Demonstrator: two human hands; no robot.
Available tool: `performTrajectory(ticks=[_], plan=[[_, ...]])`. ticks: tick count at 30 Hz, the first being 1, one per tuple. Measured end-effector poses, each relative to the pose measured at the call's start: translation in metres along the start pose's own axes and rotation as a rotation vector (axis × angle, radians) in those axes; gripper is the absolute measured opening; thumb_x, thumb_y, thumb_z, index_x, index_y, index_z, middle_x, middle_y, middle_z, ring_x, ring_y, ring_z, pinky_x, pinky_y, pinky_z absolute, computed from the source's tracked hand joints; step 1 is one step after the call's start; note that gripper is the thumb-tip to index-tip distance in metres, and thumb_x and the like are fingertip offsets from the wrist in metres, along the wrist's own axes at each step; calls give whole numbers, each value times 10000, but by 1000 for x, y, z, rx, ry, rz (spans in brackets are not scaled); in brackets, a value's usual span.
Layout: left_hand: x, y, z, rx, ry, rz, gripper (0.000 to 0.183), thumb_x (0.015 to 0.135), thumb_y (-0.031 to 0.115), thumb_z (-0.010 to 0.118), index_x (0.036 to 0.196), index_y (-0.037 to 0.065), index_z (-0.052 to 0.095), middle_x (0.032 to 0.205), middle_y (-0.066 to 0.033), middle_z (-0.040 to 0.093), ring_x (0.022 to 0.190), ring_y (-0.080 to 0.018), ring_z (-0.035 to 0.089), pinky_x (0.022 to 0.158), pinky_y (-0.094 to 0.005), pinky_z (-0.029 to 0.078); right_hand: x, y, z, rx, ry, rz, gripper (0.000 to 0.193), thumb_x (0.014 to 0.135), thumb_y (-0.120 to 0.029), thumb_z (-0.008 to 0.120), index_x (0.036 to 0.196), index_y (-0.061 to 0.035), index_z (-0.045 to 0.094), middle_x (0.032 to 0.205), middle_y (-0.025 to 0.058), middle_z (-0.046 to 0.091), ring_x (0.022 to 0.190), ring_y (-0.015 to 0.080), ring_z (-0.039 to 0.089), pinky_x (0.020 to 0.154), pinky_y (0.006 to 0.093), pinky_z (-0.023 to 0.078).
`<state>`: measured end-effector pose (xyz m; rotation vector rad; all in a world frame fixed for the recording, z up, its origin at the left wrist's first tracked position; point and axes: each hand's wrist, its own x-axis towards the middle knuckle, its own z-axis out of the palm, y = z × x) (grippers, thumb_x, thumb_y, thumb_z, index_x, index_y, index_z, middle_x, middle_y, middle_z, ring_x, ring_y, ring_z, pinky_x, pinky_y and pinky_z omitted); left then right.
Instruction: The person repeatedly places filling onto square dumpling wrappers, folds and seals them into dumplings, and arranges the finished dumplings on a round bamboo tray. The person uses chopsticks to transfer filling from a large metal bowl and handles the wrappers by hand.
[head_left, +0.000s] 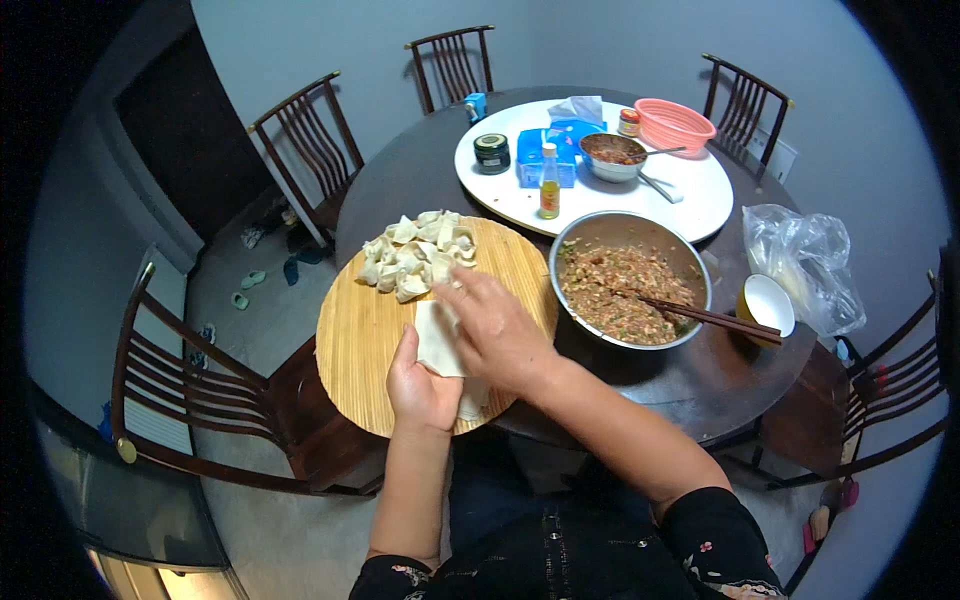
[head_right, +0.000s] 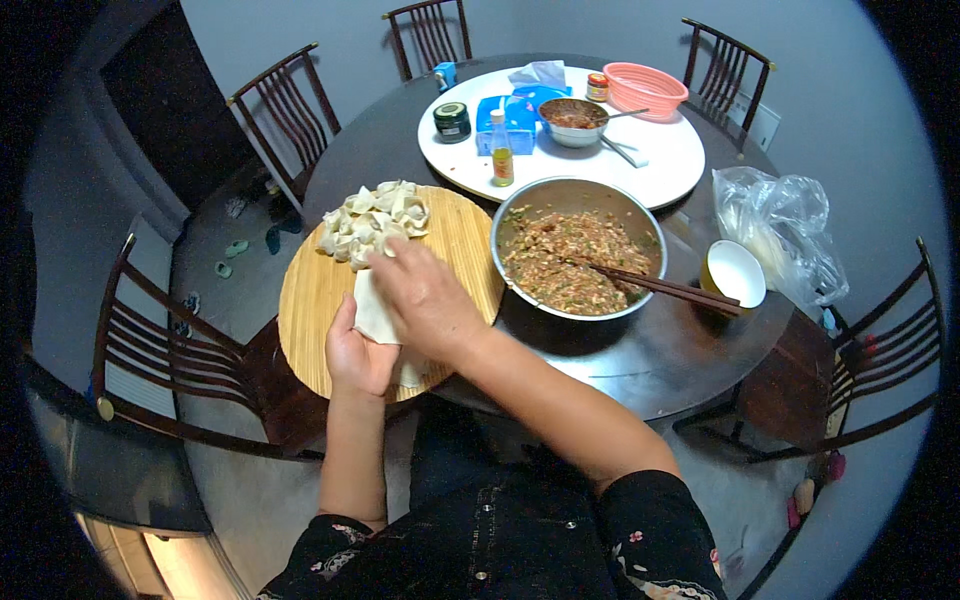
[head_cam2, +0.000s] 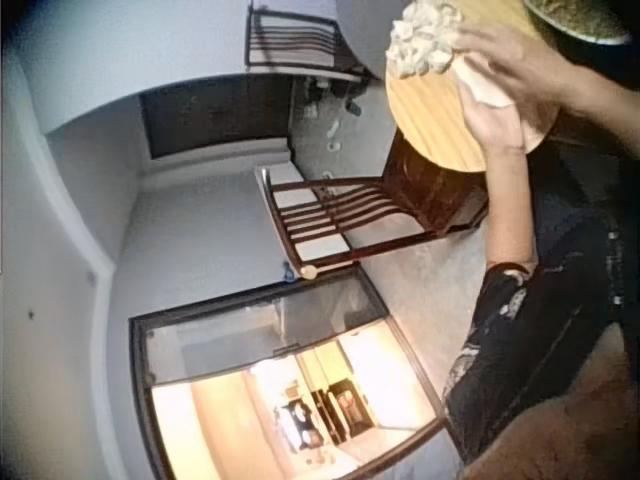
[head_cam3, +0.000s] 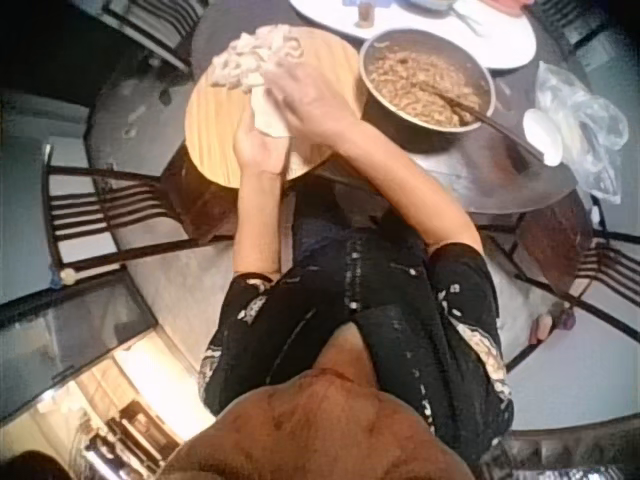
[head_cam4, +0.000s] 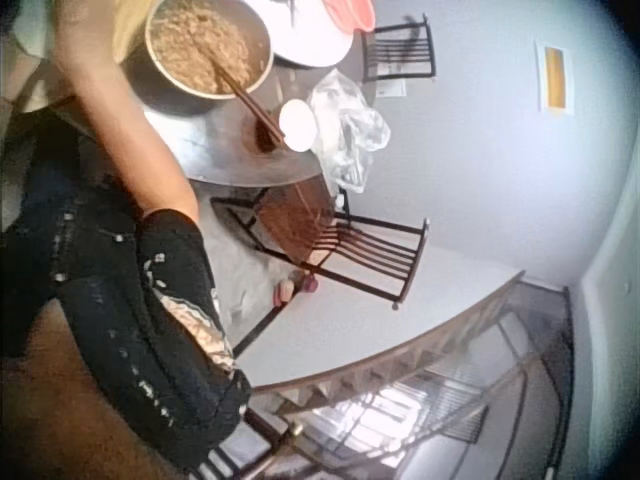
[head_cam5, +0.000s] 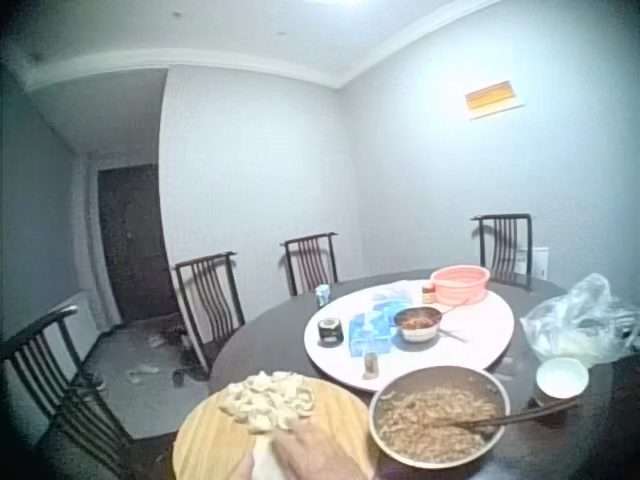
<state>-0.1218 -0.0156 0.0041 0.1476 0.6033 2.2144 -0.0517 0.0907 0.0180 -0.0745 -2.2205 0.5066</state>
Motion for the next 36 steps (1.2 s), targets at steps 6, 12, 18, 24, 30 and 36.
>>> performTrajectory(ticks=[6, 12, 18, 24, 30, 36], plan=[[-6, -12, 25, 105, -135, -30, 485, 1016, 341, 203, 1419, 89, 297, 1294, -129, 461, 1173, -247, 471, 1032, -397, 367, -19, -19, -34, 320, 15, 34, 199, 742, -112, 637, 905, 3, 624, 976, 167, 593, 959, 348, 550, 822, 421, 452], [-13, -28, 35, 24, -195, -19, 587, 1002, 444, 200, 1422, 41, 271, 1317, -182, 446, 1208, -282, 454, 1044, -425, 353, -18, -6, -38, 450, -22, 133, 133, 784, -119, 636, 789, 6, 591, 810, 114, 608, 779, 258, 588, 729, 355, 467], [-3, -28, 15, 129, -95, -47, 736, 943, 608, 216, 1364, 16, 331, 1250, -153, 490, 1144, -238, 496, 965, -380, 421, -7, -7, -54, 1090, -263, 675, 82, 880, -87, 566, 859, -7, 570, 814, 22, 597, 768, 89, 565, 720, 234, 470], [-6, -20, 7, -144, -231, -316, 817, 882, 698, 260, 1290, 11, 428, 1203, -162, 544, 1140, -276, 527, 978, -413, 424, 9, 19, -63, 1458, -341, 786, 78, 854, -137, 519, 846, -65, 548, 720, -3, 566, 617, 82, 538, 573, 216, 444], [-24, -24, 11, -243, -360, -270, 749, 917, 571, 372, 1401, 9, 261, 1387, -151, 400, 1273, -310, 413, 1080, -456, 307, 19, 4, -61, 942, -418, 662, 41, 872, -77, 550, 897, -46, 558, 773, -28, 552, 700, 40, 519, 634, 198, 440], [-30, -23, 12, -214, -325, -164, 564, 954, 349, 424, 1412, 54, 280, 1416, -102, 372, 1319, -251, 350, 1108, -441, 245, 23, -16, -54, 357, -241, 486, 122, 846, -57, 591, 952, 3, 586, 760, 65, 618, 700, 114, 594, 635, 257, 476]])
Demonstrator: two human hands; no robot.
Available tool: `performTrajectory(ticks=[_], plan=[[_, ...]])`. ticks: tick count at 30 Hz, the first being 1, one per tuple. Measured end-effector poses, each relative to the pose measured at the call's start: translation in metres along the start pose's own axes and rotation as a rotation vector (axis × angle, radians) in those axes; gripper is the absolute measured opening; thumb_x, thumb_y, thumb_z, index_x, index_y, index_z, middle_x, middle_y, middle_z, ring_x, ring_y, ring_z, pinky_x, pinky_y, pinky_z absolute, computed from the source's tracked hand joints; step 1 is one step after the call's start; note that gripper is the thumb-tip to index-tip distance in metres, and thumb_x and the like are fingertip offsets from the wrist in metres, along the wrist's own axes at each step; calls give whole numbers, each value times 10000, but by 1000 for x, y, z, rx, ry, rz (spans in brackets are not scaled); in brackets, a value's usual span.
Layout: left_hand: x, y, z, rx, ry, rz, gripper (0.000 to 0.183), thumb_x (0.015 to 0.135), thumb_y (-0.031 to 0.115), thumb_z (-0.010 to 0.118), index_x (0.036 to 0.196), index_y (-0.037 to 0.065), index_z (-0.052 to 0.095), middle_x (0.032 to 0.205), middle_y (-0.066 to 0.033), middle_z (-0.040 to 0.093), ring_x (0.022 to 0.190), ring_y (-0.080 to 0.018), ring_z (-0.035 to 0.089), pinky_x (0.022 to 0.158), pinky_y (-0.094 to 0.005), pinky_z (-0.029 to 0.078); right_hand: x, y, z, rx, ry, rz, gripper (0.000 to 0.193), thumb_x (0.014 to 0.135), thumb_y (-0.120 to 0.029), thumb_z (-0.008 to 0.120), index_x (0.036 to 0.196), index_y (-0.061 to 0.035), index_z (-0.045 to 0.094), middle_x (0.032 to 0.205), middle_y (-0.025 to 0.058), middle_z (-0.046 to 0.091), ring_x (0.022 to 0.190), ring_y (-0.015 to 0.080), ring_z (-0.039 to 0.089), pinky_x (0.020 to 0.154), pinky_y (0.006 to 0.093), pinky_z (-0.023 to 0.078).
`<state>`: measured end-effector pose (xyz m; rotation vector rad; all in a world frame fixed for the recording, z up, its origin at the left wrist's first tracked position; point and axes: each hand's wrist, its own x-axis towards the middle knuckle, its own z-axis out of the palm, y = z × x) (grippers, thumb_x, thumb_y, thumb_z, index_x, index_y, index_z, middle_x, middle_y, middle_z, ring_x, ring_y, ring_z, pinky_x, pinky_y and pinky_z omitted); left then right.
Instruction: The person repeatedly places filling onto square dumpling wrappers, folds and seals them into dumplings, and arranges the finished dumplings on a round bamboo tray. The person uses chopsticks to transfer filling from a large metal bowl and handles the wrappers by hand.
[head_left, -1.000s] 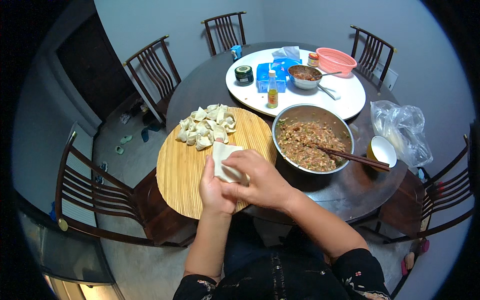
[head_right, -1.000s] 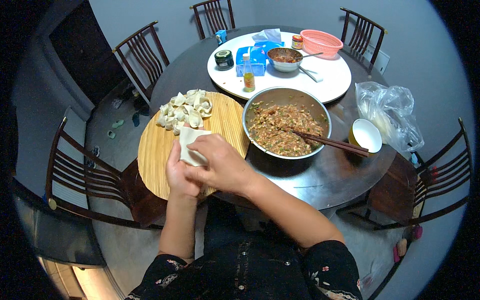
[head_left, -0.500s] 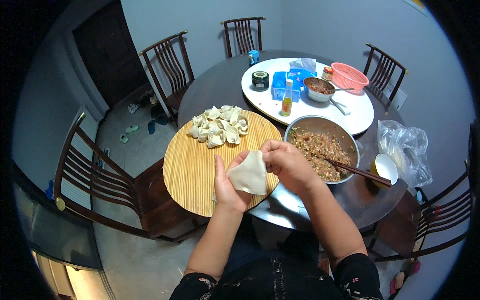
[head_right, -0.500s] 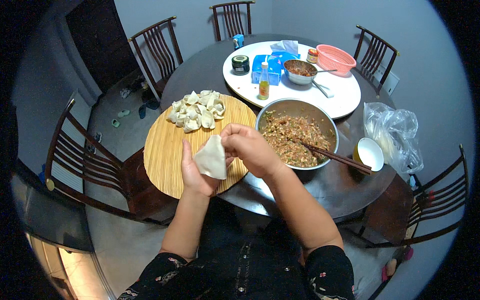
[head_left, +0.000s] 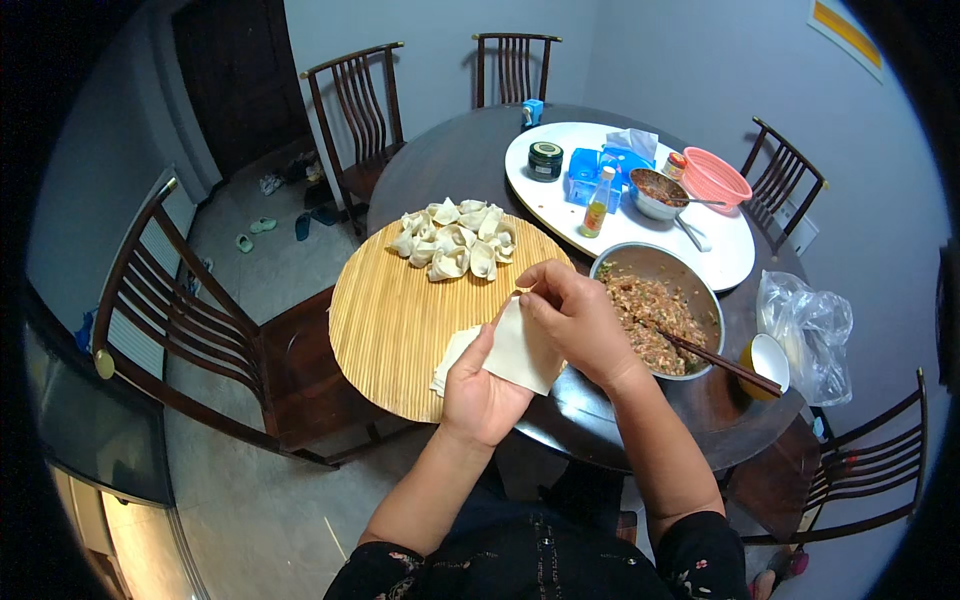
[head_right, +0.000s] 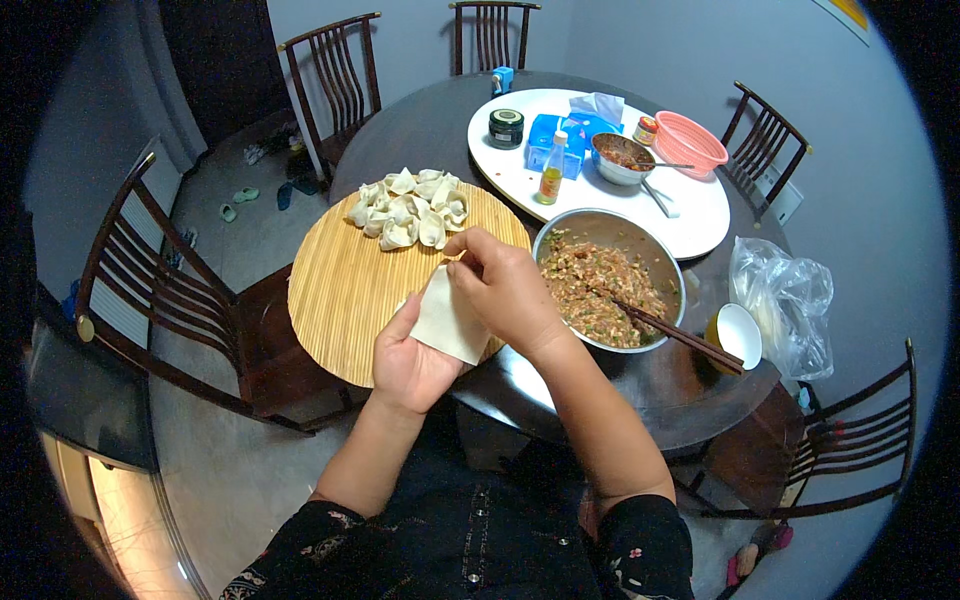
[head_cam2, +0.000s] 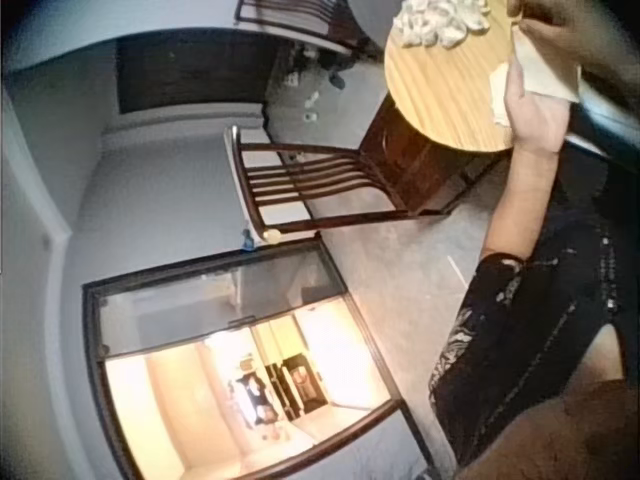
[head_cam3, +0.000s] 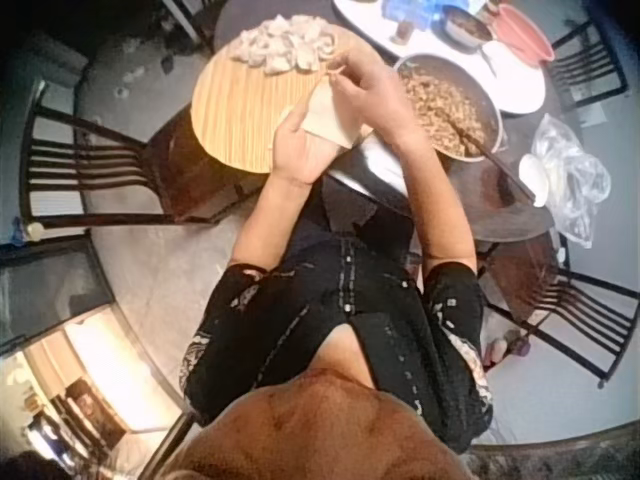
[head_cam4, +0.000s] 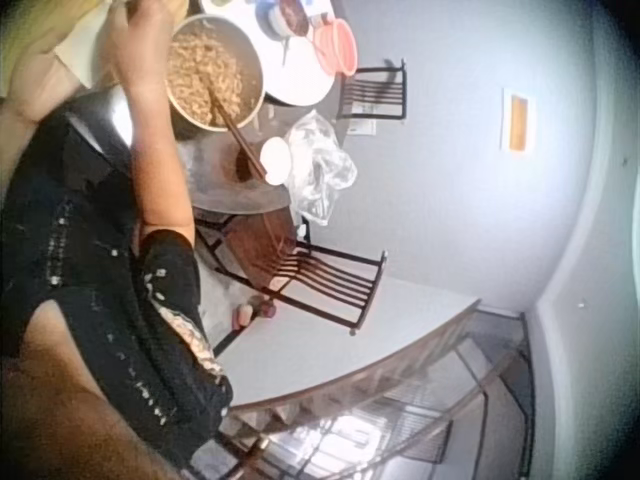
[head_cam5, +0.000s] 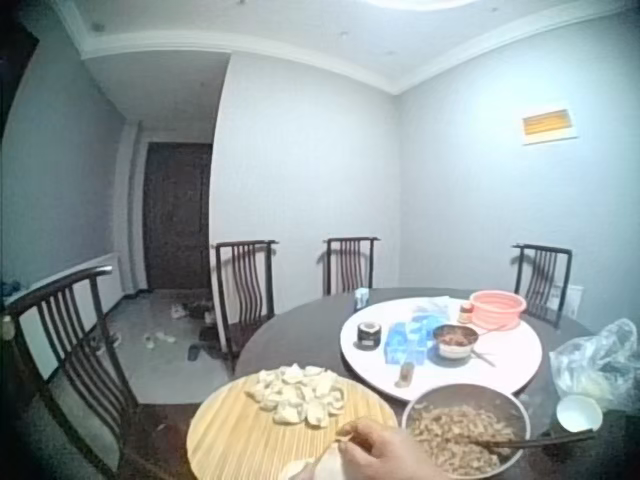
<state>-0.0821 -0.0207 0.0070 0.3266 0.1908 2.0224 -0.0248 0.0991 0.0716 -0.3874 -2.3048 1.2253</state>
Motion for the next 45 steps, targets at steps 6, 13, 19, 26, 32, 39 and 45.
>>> performTrajectory(ticks=[6, 13, 19, 26, 32, 39, 45], plan=[[4, -21, -2, -102, 119, 134, 506, 982, 373, 334, 1401, 89, 329, 1418, -97, 380, 1323, -264, 339, 1117, -451, 222, 4, 5, 33, -519, 281, -259, 197, 821, -197, 617, 943, -42, 620, 868, 143, 611, 807, 317, 591, 709, 421, 465], [-3, -13, -1, 5, 191, 231, 486, 1003, 339, 295, 1391, 49, 332, 1420, -100, 384, 1330, -250, 333, 1121, -420, 216, 21, 28, 52, -463, 264, -224, 285, 862, -241, 567, 1056, -32, 580, 978, 178, 560, 948, 342, 533, 795, 446, 436], [2, 19, 5, 45, 231, 355, 490, 1003, 311, 301, 1339, -38, 368, 1371, -185, 427, 1288, -308, 387, 1107, -427, 262, 8, 23, 29, -418, 408, -413, 290, 822, -139, 614, 1085, -25, 569, 980, 162, 570, 925, 322, 556, 773, 413, 466], [0, 14, -28, 72, 322, 19, 382, 953, 186, 397, 1240, -61, 451, 1250, -206, 528, 1171, -350, 506, 1047, -480, 362, -127, 33, -76, -108, 220, 53, 168, 849, -150, 619, 843, -2, 699, 652, 64, 612, 585, 146, 556, 557, 298, 455], [9, -19, -15, 181, 323, -71, 324, 936, 108, 426, 1214, -49, 482, 1236, -189, 542, 1163, -339, 515, 1010, -474, 413, -170, 101, -152, 41, 659, 204, 407, 852, -212, 675, 1188, -11, 566, 731, -19, 564, 658, 89, 492, 584, 249, 420], [20, -2, -9, 75, 299, 46, 368, 967, 225, 447, 1242, -19, 453, 1258, -153, 533, 1156, -353, 521, 945, -524, 458, -126, 63, -181, -182, 286, 3, 211, 901, -139, 565, 851, 40, 666, 719, 99, 599, 651, 161, 548, 577, 292, 425], [13, -10, -10, 371, 333, -44, 364, 958, 173, 445, 1254, -40, 444, 1232, -196, 541, 1163, -344, 521, 964, -537, 436, -122, 49, -181, 78, 177, 59, 195, 893, -133, 556, 871, 31, 658, 743, 80, 596, 676, 146, 554, 608, 286, 444]])
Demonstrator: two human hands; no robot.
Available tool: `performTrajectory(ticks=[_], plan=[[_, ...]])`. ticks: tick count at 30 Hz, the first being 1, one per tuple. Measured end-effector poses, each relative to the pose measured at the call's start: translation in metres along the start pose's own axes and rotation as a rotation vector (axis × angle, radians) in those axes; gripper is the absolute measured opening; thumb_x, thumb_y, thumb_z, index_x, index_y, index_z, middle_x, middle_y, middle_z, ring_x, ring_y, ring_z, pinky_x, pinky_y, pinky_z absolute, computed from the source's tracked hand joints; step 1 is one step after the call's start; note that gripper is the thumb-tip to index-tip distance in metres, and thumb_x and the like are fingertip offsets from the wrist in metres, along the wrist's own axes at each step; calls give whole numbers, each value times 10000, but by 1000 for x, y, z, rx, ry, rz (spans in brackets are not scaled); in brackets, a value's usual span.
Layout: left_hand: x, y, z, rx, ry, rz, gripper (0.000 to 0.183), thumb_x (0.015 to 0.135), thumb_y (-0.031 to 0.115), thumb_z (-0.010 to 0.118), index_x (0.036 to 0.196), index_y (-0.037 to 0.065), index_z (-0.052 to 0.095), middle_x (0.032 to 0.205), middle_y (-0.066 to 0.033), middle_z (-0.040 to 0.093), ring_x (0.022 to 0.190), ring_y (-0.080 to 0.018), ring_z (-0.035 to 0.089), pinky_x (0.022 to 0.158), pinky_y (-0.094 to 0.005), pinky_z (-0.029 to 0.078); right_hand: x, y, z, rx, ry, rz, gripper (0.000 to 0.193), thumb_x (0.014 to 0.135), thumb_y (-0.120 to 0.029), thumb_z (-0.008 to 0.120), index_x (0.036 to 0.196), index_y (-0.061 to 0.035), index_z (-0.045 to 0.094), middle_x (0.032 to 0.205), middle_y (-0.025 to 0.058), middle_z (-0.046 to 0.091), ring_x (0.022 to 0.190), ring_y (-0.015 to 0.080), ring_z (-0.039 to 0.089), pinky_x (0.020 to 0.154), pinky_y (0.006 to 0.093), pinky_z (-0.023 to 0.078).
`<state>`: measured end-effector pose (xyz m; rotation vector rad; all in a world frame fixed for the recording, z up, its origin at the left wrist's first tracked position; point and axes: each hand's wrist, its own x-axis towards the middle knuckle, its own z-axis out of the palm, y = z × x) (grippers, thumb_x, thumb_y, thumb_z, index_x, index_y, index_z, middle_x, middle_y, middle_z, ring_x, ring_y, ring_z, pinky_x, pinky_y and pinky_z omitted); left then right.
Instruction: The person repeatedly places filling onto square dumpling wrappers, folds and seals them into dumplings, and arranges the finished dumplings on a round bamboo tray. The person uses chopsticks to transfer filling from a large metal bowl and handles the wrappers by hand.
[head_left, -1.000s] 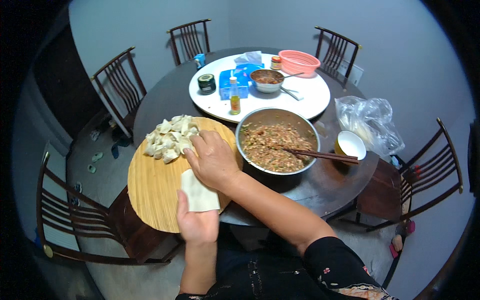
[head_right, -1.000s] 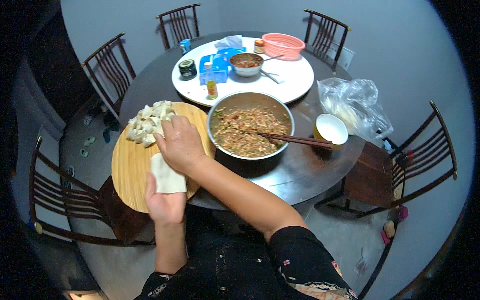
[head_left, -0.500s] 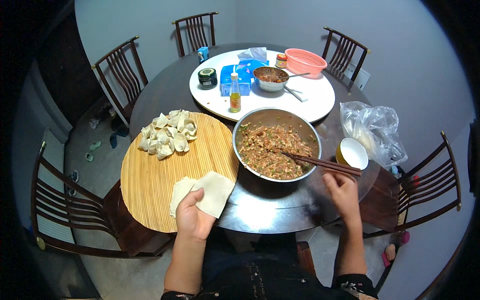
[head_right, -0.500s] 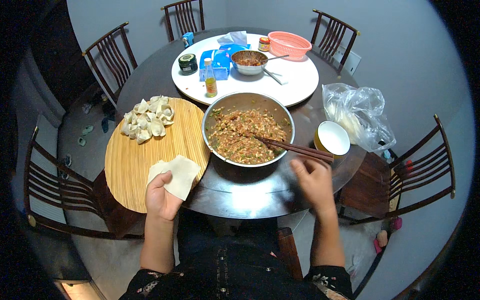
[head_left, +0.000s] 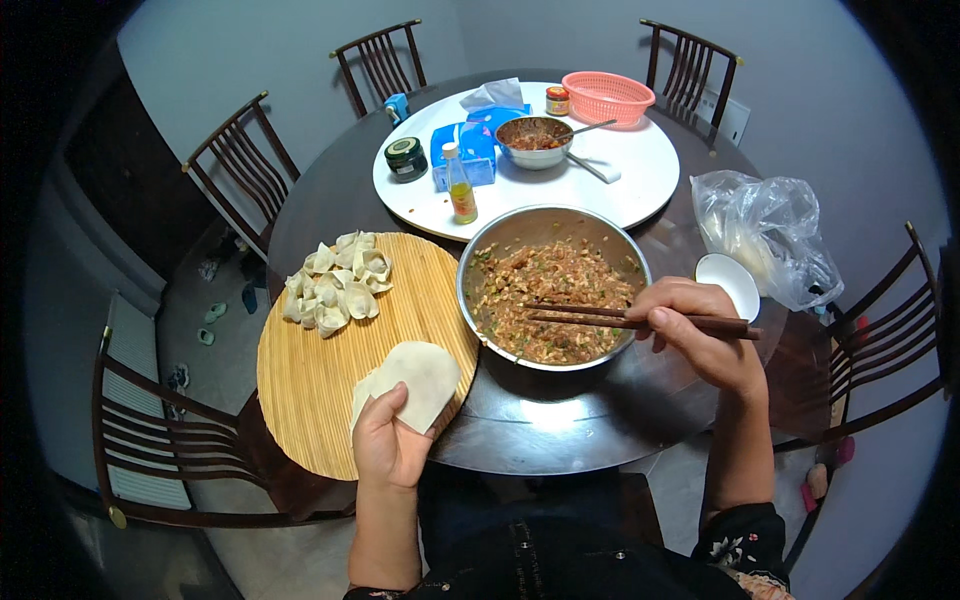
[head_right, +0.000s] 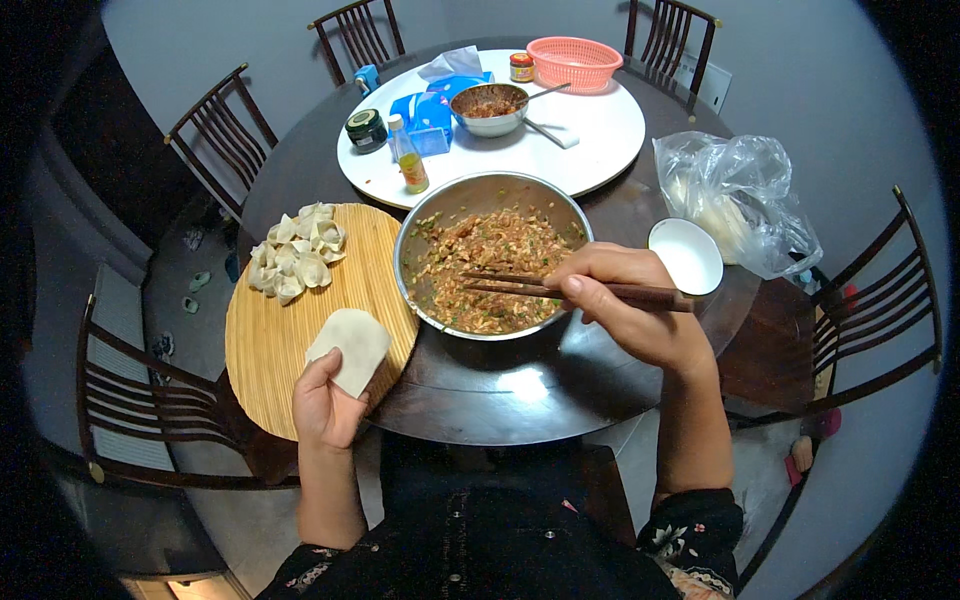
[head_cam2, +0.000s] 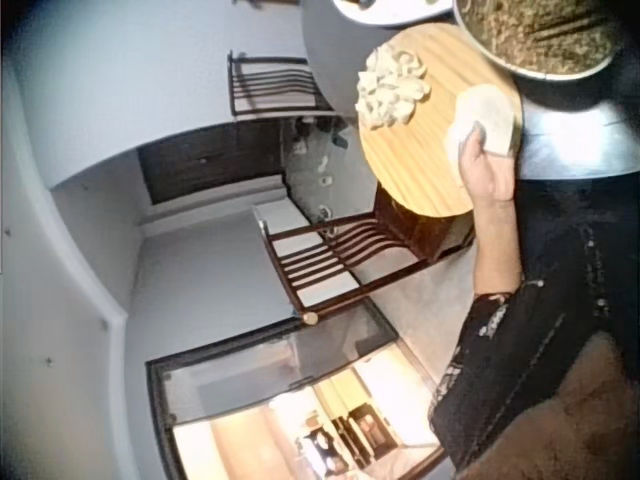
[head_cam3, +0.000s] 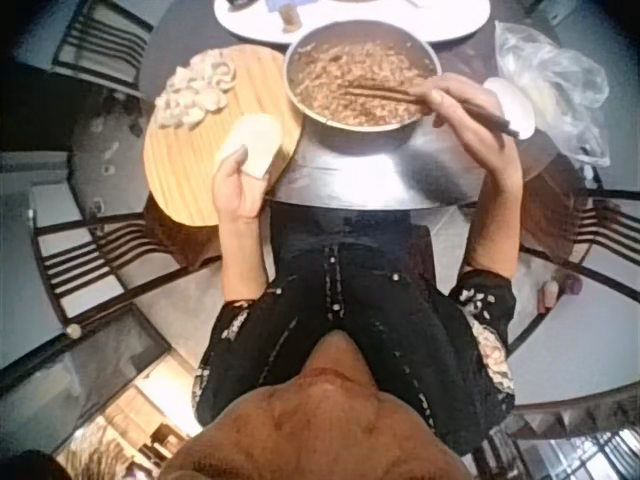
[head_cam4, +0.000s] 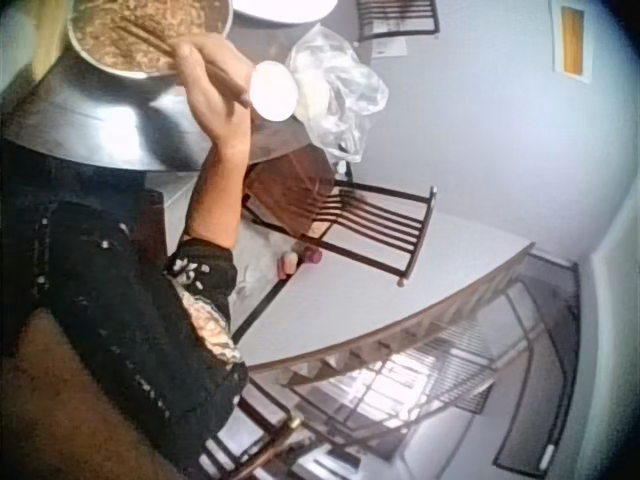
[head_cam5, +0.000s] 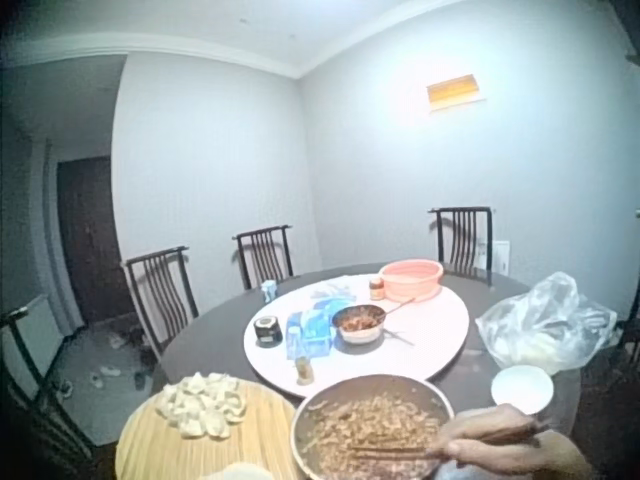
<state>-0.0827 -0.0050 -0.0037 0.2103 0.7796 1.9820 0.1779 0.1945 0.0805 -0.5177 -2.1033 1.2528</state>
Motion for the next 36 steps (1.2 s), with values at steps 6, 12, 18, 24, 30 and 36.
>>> performTrajectory(ticks=[6, 12, 18, 24, 30, 36], plan=[[7, -7, -5, -278, -183, -126, 399, 988, 241, 371, 1267, -35, 442, 1256, -177, 537, 1163, -337, 522, 998, -504, 409, 20, 21, 20, -144, -69, -100, 174, 871, -166, 600, 891, 1, 648, 756, 87, 606, 695, 165, 577, 643, 285, 463], [7, -27, 5, -151, -59, -187, 457, 988, 266, 363, 1303, -63, 394, 1305, -199, 491, 1224, -337, 467, 1054, -482, 352, 11, 32, 28, -4, -22, -59, 163, 872, -149, 601, 869, 6, 647, 791, 81, 639, 734, 140, 594, 673, 270, 473], [9, -35, 15, -170, -85, -243, 481, 995, 266, 322, 1327, -79, 353, 1342, -220, 452, 1251, -349, 439, 1085, -488, 305, -10, 38, 22, 162, 3, 81, 170, 894, -144, 588, 881, 12, 654, 834, 70, 642, 709, 112, 579, 614, 234, 467], [13, -40, 20, -197, -96, -281, 479, 1007, 277, 274, 1336, -64, 346, 1347, -201, 446, 1253, -326, 438, 1074, -456, 328, -24, 58, 21, 466, 117, 41, 212, 921, -181, 554, 900, 15, 634, 878, 142, 628, 703, 165, 595, 562, 250, 480], [11, -41, 25, -204, -93, -288, 478, 1006, 277, 267, 1342, -54, 344, 1338, -194, 454, 1250, -320, 439, 1071, -455, 327, -34, 62, 18, 722, 184, -33, 233, 942, -186, 513, 940, 23, 617, 897, 183, 622, 730, 223, 618, 588, 294, 515], [11, -44, 22, -256, -132, -283, 476, 1003, 275, 278, 1342, -56, 333, 1325, -190, 462, 1232, -315, 455, 1063, -457, 337, -40, 33, 26, 287, 0, -273, 209, 866, -197, 623, 886, 8, 658, 881, 162, 637, 754, 211, 630, 648, 306, 507]])
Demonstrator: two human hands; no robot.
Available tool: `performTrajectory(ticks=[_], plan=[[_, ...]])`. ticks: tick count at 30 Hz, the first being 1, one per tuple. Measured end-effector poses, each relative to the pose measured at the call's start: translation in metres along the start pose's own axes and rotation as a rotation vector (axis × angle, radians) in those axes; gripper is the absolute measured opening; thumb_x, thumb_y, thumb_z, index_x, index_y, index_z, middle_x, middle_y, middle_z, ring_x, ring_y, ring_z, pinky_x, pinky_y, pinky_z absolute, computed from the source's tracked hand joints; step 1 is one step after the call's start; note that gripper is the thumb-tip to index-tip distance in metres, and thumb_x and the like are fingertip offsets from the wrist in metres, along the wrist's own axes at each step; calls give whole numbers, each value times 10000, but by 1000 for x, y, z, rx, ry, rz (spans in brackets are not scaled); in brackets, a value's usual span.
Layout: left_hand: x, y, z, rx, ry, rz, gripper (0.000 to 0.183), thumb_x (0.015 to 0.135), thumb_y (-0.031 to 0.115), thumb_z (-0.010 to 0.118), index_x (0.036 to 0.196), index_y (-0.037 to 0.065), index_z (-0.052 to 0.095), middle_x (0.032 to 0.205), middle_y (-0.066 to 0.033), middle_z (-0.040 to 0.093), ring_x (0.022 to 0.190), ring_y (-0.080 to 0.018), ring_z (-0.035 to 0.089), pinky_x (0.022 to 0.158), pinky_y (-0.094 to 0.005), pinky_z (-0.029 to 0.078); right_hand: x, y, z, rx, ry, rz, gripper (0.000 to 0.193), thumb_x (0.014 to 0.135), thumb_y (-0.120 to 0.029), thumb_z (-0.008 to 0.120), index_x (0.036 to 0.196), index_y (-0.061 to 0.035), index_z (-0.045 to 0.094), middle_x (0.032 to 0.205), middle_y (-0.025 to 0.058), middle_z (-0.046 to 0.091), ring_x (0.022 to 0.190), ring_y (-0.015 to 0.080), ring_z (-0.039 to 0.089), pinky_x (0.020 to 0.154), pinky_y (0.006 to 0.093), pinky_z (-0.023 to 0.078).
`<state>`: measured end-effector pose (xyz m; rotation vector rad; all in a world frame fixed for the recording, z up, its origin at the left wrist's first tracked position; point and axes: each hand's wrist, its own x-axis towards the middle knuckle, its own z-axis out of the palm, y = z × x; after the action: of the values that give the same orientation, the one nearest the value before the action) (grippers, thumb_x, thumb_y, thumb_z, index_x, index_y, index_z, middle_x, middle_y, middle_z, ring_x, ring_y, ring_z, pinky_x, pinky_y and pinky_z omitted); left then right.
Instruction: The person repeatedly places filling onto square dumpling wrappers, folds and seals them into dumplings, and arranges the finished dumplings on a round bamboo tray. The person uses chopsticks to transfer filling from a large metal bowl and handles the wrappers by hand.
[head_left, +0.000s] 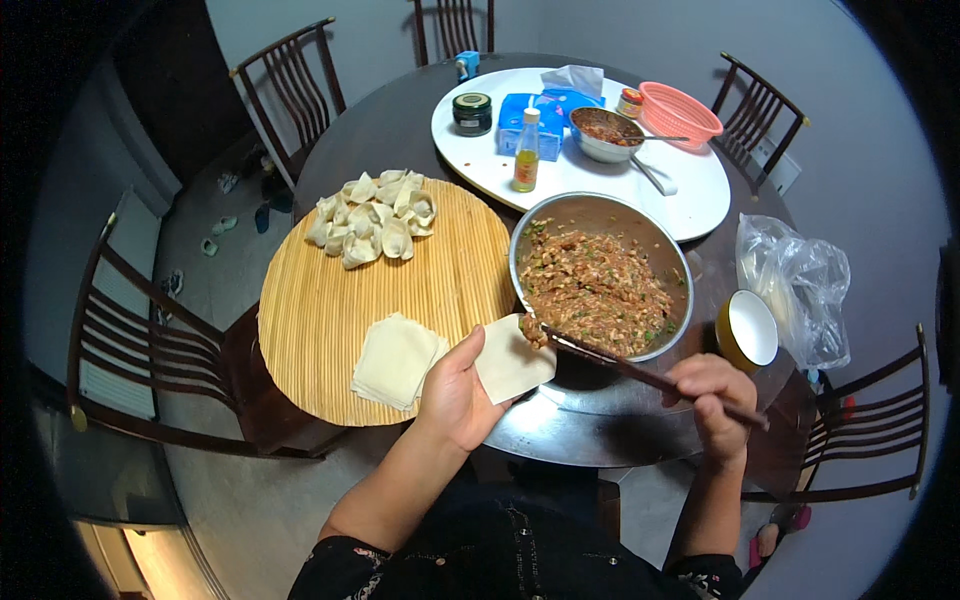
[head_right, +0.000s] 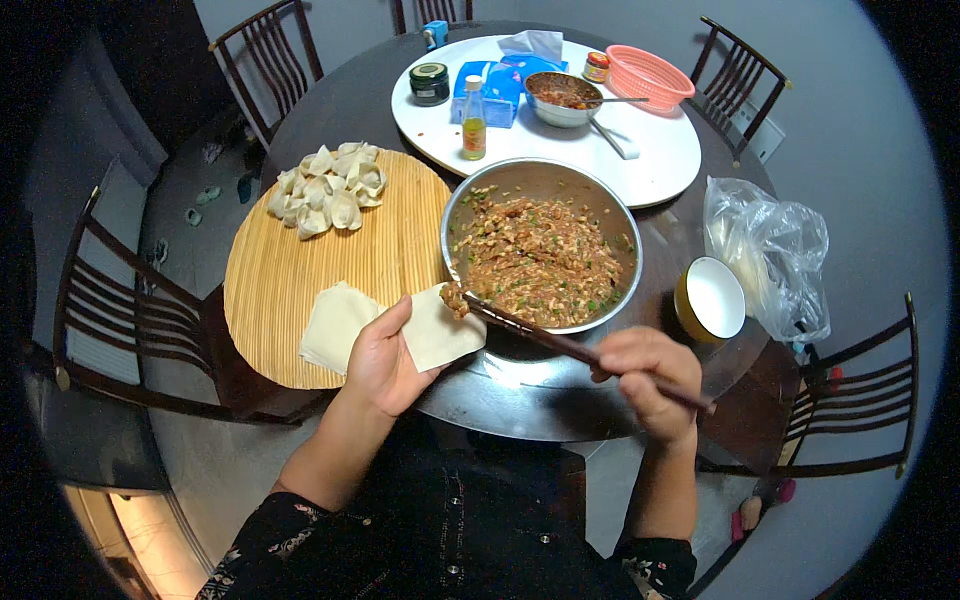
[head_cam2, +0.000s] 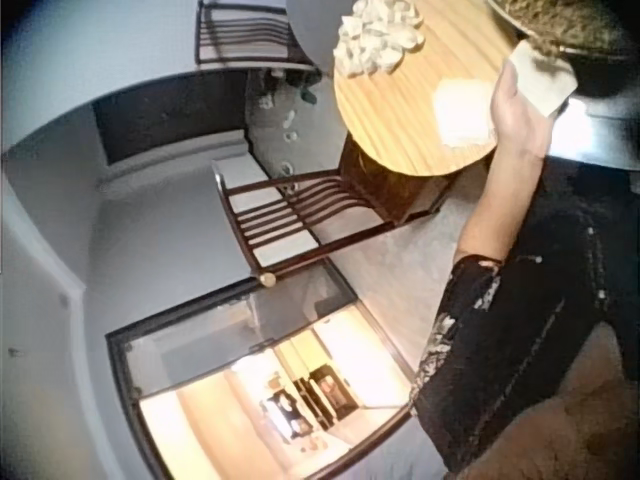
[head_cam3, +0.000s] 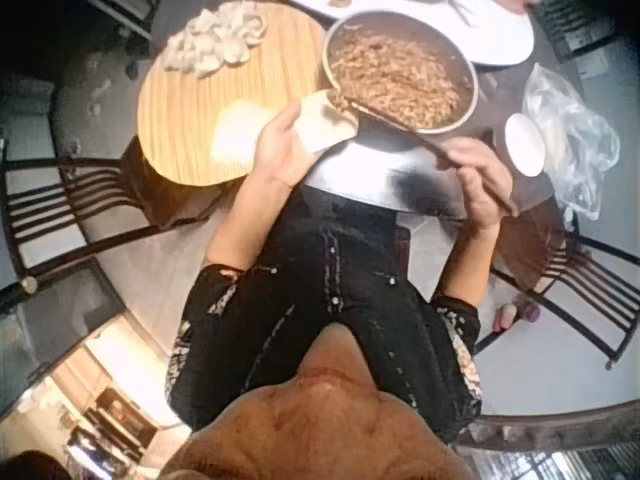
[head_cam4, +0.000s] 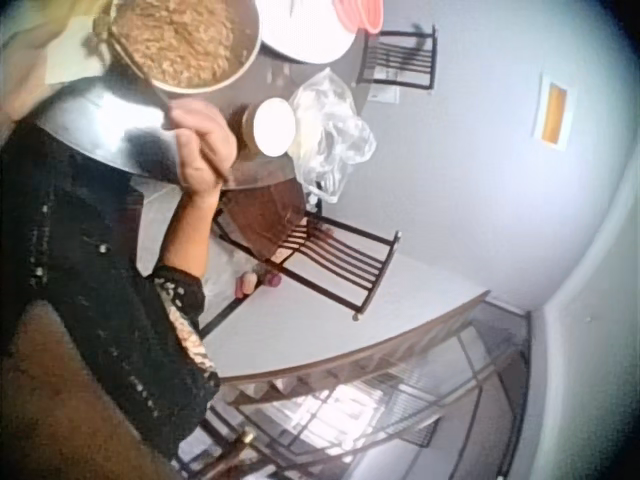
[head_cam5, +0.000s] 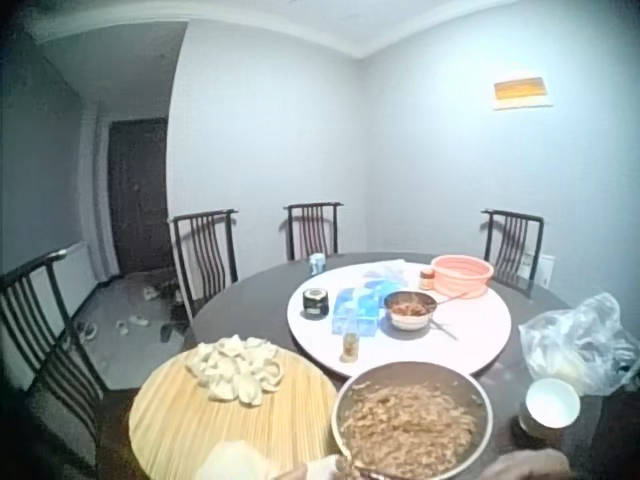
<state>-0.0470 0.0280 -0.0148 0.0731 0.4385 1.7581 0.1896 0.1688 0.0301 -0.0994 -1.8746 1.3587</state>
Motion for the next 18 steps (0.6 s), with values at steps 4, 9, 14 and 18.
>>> performTrajectory(ticks=[4, 9, 14, 18], plan=[[2, -2, 0, -16, 20, -9, 501, 1003, 280, 245, 1361, -66, 300, 1350, -218, 430, 1262, -333, 419, 1088, -475, 300, 5, -14, 12, -395, -265, -138, 165, 749, -107, 722, 894, -35, 691, 909, 126, 660, 775, 236, 633, 661, 319, 491], [2, 0, 8, -10, 51, 35, 502, 1002, 280, 250, 1361, -68, 295, 1348, -218, 431, 1261, -337, 419, 1087, -471, 304, 2, -22, 15, -462, -281, -192, 157, 740, -89, 721, 885, -38, 690, 904, 132, 662, 783, 241, 640, 648, 313, 492], [5, 2, 4, 27, 65, 36, 496, 1002, 274, 258, 1359, -69, 290, 1342, -223, 434, 1253, -339, 428, 1078, -469, 321, -5, -22, -2, -298, 94, -75, 189, 793, -167, 633, 870, 1, 674, 863, 166, 656, 726, 219, 628, 662, 318, 503], [8, 3, 5, 88, 53, 3, 489, 1002, 269, 260, 1350, -74, 297, 1335, -234, 434, 1237, -342, 445, 1069, -467, 339, 16, -18, 10, -304, 84, 77, 122, 847, -48, 574, 865, 42, 655, 860, 141, 645, 721, 196, 626, 655, 279, 502]])
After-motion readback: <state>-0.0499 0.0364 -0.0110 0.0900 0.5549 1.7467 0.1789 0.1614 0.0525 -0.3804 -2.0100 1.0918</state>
